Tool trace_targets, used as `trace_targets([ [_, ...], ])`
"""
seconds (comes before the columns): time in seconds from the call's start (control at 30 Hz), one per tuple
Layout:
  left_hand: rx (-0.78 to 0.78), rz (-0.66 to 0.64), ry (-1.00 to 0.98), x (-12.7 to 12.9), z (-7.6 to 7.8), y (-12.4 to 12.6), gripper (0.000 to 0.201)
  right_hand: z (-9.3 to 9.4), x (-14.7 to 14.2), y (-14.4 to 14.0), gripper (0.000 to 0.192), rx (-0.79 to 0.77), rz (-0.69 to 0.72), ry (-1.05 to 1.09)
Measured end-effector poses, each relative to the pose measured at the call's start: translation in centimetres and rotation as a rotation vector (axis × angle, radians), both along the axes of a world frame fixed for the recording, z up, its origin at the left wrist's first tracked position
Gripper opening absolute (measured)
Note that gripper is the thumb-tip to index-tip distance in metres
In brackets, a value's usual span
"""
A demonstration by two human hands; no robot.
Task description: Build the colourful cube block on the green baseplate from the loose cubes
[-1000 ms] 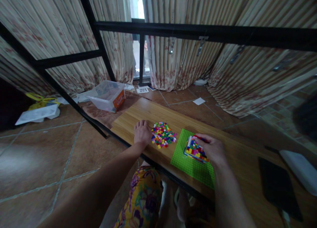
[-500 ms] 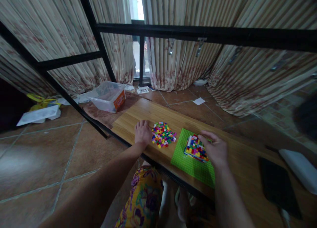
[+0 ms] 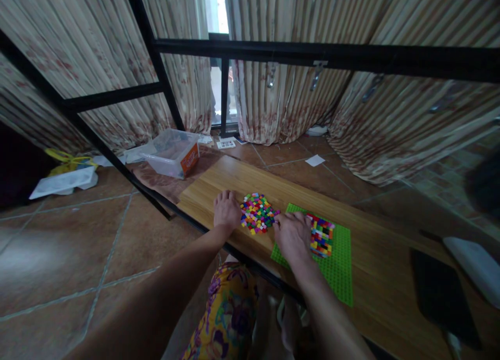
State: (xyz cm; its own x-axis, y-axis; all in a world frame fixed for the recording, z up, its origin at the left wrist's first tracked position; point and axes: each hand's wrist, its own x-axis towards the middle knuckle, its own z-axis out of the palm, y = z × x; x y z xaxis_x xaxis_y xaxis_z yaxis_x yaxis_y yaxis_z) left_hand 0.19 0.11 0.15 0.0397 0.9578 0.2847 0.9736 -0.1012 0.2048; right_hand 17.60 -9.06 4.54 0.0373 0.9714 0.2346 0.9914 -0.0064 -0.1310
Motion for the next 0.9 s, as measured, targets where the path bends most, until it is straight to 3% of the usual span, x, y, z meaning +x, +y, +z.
trace_targets([
  [0.43, -0.005, -0.001, -0.009, 0.0, 0.0, 0.0, 0.03, 0.0, -0.5, 0.6, 0.029, -0.117, -0.029, -0.07],
  [0.67, -0.004, -0.004, -0.01, -0.1, 0.1, 0.0, 0.029, -0.5, -0.3, 0.4, 0.023, 0.005, 0.005, 0.059],
  [0.9, -0.015, 0.0, 0.004, 0.0, 0.1, 0.0, 0.029, 1.0, 1.9, -0.5, 0.026, 0.317, 0.029, 0.497],
])
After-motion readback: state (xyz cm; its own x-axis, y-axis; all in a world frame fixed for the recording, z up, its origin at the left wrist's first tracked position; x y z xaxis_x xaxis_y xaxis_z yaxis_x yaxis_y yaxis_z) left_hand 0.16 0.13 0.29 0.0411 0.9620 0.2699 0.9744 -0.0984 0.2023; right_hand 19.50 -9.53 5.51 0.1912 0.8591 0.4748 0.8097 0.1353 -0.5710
